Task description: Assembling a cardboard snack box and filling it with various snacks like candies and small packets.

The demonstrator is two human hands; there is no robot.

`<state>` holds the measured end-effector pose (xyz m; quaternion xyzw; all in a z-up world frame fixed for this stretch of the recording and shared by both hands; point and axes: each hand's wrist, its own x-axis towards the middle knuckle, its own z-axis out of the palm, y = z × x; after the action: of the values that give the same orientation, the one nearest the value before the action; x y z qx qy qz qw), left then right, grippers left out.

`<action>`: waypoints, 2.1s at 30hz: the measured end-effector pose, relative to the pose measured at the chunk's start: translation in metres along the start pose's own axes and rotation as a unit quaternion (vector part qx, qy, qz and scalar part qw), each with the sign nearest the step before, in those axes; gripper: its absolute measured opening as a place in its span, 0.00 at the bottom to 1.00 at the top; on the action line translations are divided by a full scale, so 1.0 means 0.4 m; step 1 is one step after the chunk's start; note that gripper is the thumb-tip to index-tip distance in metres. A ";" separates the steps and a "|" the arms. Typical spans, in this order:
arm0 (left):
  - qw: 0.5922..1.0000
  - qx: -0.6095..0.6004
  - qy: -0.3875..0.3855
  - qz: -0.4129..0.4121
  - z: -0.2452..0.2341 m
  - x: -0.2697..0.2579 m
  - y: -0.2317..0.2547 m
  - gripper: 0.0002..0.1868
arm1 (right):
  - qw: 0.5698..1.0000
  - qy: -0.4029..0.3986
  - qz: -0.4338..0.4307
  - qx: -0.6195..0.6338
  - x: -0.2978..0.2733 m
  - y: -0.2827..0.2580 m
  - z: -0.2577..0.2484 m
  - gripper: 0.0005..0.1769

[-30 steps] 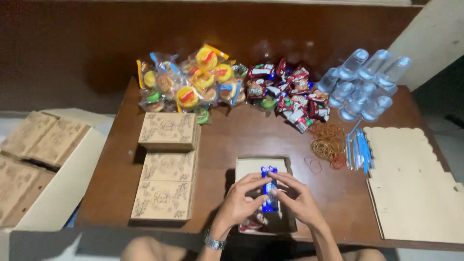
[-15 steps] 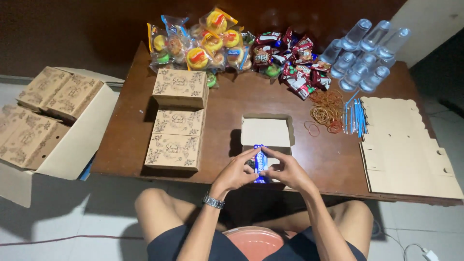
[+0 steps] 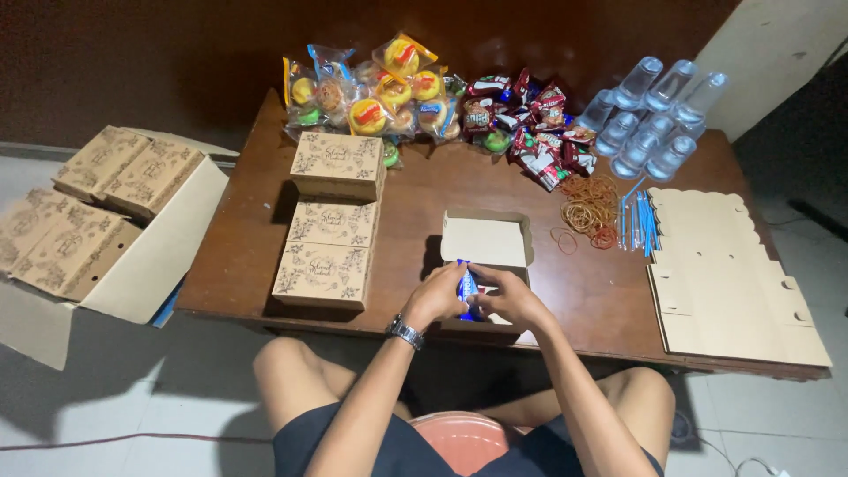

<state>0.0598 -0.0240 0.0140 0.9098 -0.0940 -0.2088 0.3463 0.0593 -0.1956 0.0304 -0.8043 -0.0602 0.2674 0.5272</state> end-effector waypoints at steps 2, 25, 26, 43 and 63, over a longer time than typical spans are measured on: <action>1.000 0.017 0.008 -0.008 0.009 -0.007 0.008 0.47 | 1.000 0.010 0.002 -0.020 -0.013 -0.024 0.002 0.42; 0.988 -0.039 0.144 -0.041 0.058 -0.063 -0.042 0.18 | 0.940 0.067 0.035 -0.334 0.114 0.150 0.072 0.40; 0.989 -0.041 0.137 -0.046 0.056 -0.072 -0.036 0.18 | 0.935 0.072 0.043 -0.343 0.109 0.137 0.078 0.40; 0.951 -0.135 0.245 0.132 0.024 0.046 0.213 0.18 | 0.973 0.184 -0.137 0.032 0.022 0.042 -0.131 0.29; 0.965 -0.143 0.040 0.216 0.010 1.103 0.582 0.46 | 0.893 0.379 -0.157 0.187 0.525 0.261 -1.065 0.41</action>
<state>0.4467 -0.3385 0.0284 0.8162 -0.2437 -0.1038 0.5135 0.4288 -0.5092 -0.0104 -0.7113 0.0696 -0.1380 0.6857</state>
